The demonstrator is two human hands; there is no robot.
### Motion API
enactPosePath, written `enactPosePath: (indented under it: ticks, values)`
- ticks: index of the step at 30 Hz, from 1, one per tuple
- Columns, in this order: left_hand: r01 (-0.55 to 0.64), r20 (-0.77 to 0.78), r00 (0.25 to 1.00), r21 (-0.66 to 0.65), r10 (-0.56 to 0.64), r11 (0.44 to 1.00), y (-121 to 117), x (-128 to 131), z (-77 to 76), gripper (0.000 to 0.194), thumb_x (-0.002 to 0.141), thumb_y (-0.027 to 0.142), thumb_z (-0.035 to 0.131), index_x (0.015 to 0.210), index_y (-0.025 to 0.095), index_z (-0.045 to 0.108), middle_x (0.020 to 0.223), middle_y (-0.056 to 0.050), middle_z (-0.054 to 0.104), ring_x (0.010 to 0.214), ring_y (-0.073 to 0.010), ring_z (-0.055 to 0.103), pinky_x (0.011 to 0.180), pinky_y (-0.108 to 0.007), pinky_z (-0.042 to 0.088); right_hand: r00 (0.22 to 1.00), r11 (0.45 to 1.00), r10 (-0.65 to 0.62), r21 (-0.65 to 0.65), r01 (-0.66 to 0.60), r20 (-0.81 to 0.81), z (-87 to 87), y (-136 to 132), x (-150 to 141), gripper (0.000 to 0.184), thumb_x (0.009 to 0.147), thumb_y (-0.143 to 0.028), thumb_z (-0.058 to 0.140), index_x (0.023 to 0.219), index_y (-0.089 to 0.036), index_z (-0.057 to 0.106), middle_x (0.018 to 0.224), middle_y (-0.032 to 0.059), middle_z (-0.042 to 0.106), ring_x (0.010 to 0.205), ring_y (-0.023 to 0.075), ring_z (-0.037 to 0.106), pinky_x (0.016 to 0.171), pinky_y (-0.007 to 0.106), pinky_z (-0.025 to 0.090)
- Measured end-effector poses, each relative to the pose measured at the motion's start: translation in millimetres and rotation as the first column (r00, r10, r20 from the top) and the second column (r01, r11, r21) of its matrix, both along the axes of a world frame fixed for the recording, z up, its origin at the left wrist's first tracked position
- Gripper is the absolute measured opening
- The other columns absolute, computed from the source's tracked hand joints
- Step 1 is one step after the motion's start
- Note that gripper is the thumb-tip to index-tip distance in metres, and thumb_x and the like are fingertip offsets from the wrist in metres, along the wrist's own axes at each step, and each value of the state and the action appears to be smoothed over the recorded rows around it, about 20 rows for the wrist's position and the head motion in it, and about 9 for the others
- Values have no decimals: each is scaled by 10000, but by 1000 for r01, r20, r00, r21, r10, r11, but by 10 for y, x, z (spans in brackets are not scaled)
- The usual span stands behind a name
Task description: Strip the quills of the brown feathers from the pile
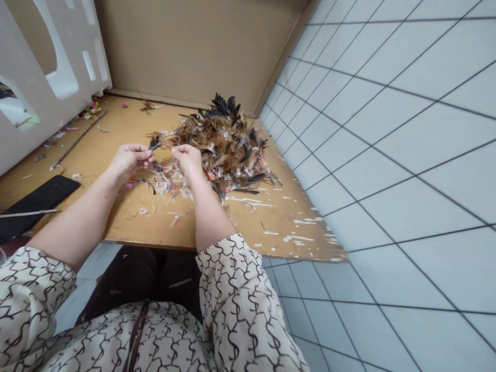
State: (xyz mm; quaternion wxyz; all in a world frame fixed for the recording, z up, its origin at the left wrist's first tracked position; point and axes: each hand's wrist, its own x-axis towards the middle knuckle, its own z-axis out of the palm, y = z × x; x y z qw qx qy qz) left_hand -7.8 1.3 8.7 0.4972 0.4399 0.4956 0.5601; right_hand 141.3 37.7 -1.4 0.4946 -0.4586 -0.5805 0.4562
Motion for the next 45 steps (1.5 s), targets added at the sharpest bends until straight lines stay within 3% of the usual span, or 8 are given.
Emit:
enactPosePath:
  ticks: [4,9,17,21,26,30,35,45]
  values:
    - [-54,54,997,-7,55,999,20,-20,3,131,622,81,625,523,118,548,440,19,547,350,-34,422,403,-161,348,962,995,99,1,-102,255,32,-66,-8,102,610,-158,617,553,-160,533,498,-44,499,484,70,427,543,231,355]
    - [-48,70,996,-10,49,999,18,9,-6,142,622,56,607,511,119,545,427,17,544,353,-34,416,409,-160,356,780,980,166,-15,-197,604,99,-147,-1,116,588,-157,644,512,-156,557,465,-39,496,464,71,405,544,243,332]
    - [-12,55,998,-9,13,1000,15,7,-14,141,614,61,636,523,120,545,446,14,552,360,-36,425,421,-170,360,574,972,157,-23,-233,804,72,-172,-20,124,575,-177,658,503,-170,557,488,-25,518,498,93,423,525,247,312]
    - [-2,47,999,-8,2,1000,21,8,-21,139,610,79,651,532,121,545,451,15,556,363,-35,425,423,-168,359,656,967,201,-42,-250,727,48,-156,-25,119,583,-97,588,496,-165,542,456,-38,498,466,72,417,509,225,313]
    - [0,69,998,-8,1,1000,13,14,-13,137,616,66,630,520,117,547,461,6,569,364,-38,431,422,-169,364,857,975,222,-81,-208,466,63,-139,-7,121,602,-148,588,508,-164,514,406,-55,461,402,53,369,462,214,286]
    - [4,79,997,4,-5,1000,14,14,-19,115,594,85,651,531,120,562,512,4,598,384,-34,438,436,-171,378,948,981,190,-77,-176,256,53,-110,-8,106,578,-143,605,523,-162,517,442,-56,491,427,52,384,472,206,295]
    - [44,94,995,26,-46,999,32,3,-46,130,554,106,693,539,126,565,477,21,554,409,-53,466,453,-185,394,968,975,215,-90,-204,131,49,-112,-17,105,586,-153,610,540,-164,517,446,-57,501,441,62,412,498,210,326]
    - [104,129,986,46,-109,994,15,27,-52,126,566,97,691,520,122,576,449,12,548,411,-58,488,477,-185,430,956,963,266,-70,-259,124,50,-160,-31,102,590,-176,627,558,-156,532,473,-54,511,446,53,407,499,205,317]
